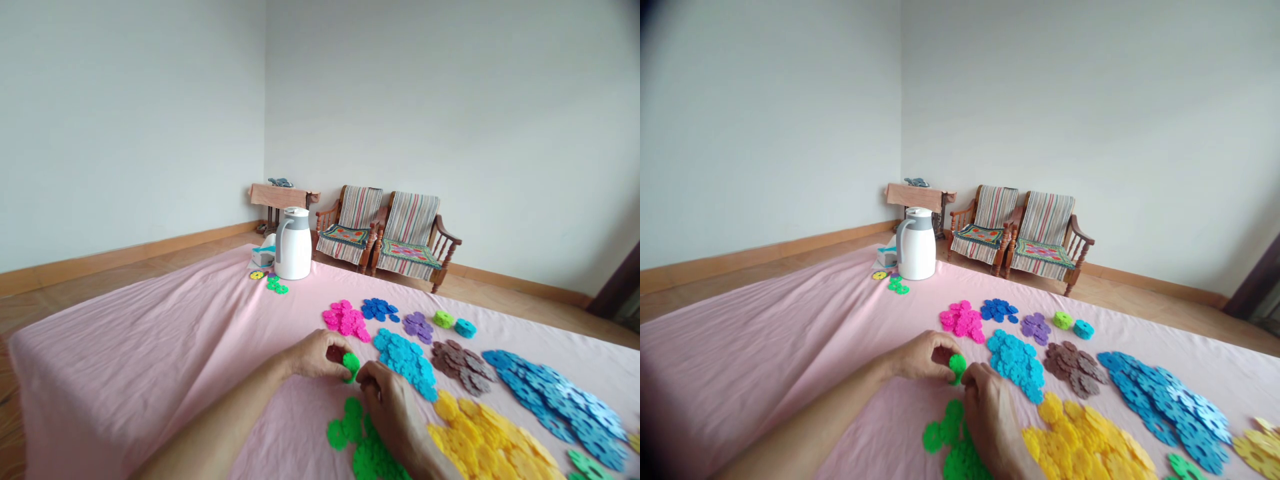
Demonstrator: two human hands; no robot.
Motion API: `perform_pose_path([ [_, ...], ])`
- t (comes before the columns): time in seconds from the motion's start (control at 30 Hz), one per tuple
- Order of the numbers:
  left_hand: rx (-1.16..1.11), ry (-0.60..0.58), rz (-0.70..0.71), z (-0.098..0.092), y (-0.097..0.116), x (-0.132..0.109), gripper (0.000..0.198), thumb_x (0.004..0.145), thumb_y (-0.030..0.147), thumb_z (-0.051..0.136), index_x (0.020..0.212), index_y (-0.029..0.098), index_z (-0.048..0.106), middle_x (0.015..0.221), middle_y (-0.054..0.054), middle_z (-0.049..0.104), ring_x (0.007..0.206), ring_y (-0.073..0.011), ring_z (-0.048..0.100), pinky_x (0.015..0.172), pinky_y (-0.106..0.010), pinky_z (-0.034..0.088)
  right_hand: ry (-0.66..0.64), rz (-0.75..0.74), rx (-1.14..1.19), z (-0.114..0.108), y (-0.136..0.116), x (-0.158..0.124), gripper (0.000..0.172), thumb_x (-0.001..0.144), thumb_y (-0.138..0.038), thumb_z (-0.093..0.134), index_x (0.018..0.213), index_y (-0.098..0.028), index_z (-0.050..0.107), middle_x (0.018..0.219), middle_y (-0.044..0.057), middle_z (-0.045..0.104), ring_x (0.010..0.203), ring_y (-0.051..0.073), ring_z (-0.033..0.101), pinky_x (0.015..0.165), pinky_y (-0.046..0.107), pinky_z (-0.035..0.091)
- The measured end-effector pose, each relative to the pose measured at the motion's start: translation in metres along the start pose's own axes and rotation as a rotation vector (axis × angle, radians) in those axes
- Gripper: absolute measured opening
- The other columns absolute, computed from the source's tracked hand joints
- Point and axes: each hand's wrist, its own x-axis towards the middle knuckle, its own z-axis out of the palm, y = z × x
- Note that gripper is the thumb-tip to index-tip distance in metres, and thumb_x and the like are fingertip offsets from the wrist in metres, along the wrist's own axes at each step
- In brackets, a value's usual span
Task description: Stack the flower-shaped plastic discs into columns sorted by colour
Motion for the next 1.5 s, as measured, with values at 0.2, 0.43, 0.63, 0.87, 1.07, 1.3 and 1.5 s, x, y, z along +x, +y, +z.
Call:
perform_pose_path([
  [0.2, 0.219, 0.025, -0.035, -0.007, -0.001, -0.001, 0.042, 0.053, 0.034, 0.084, 0.087, 0.013, 0.068, 0.072, 0.000, 0.061, 0.062, -0.0122, 0.054, 0.055, -0.020, 0.040, 0.024, 0.022, -0.023, -0.002, 0.004, 0.001, 0.028, 0.076, -0.008, 0.039, 0.074, -0.021, 0.063, 0.077, 0.003, 0.063, 0.072, 0.015, 0.059, 0.068, 0.023, 0.039],
  [0.43, 0.327, -0.024, -0.001, -0.008, -0.001, -0.002, 0.019, 0.061, 0.030, 0.076, 0.069, 0.016, 0.066, 0.066, 0.002, 0.058, 0.056, -0.0096, 0.049, 0.050, -0.018, 0.035, -0.019, 0.010, -0.069, -0.003, 0.001, 0.002, 0.030, 0.081, -0.010, 0.037, 0.075, -0.022, 0.065, 0.080, 0.004, 0.062, 0.079, 0.016, 0.060, 0.071, 0.024, 0.039],
  [0.63, 0.330, -0.016, 0.007, -0.007, -0.001, -0.002, 0.013, 0.060, 0.021, 0.074, 0.067, 0.016, 0.064, 0.065, 0.003, 0.056, 0.056, -0.0098, 0.048, 0.049, -0.018, 0.033, -0.025, -0.009, -0.145, -0.001, -0.004, 0.001, 0.028, 0.081, -0.008, 0.037, 0.073, -0.021, 0.061, 0.081, 0.005, 0.061, 0.081, 0.016, 0.059, 0.070, 0.023, 0.038],
  [0.87, 0.313, -0.010, 0.015, -0.007, -0.001, -0.003, 0.014, 0.058, 0.017, 0.074, 0.064, 0.016, 0.061, 0.064, 0.004, 0.054, 0.055, -0.0091, 0.047, 0.048, -0.017, 0.032, -0.050, -0.006, -0.164, -0.004, -0.009, 0.000, 0.026, 0.081, -0.008, 0.038, 0.075, -0.020, 0.061, 0.083, 0.005, 0.061, 0.081, 0.017, 0.058, 0.069, 0.023, 0.037],
  [1.07, 0.323, -0.011, 0.019, -0.006, -0.003, -0.003, 0.014, 0.058, 0.016, 0.073, 0.063, 0.016, 0.060, 0.063, 0.004, 0.054, 0.055, -0.0091, 0.047, 0.047, -0.018, 0.032, -0.044, -0.012, -0.128, -0.005, -0.009, -0.001, 0.030, 0.081, -0.007, 0.038, 0.079, -0.021, 0.064, 0.082, 0.005, 0.061, 0.080, 0.017, 0.058, 0.069, 0.024, 0.036],
  [1.3, 0.331, -0.011, -0.042, -0.010, 0.001, -0.003, 0.026, 0.060, 0.030, 0.078, 0.076, 0.015, 0.064, 0.069, 0.003, 0.057, 0.058, -0.0100, 0.050, 0.051, -0.018, 0.035, -0.010, 0.000, -0.056, 0.000, 0.000, 0.001, 0.028, 0.080, -0.009, 0.039, 0.075, -0.021, 0.063, 0.078, 0.003, 0.060, 0.075, 0.015, 0.057, 0.068, 0.023, 0.036],
  [1.5, 0.181, 0.064, -0.041, -0.007, 0.004, -0.002, 0.055, 0.059, 0.038, 0.081, 0.105, 0.016, 0.062, 0.095, -0.005, 0.064, 0.076, -0.0148, 0.057, 0.061, -0.021, 0.044, 0.002, 0.015, 0.015, 0.000, 0.006, 0.001, 0.027, 0.077, -0.008, 0.038, 0.071, -0.020, 0.062, 0.076, 0.003, 0.059, 0.071, 0.014, 0.055, 0.067, 0.023, 0.037],
])
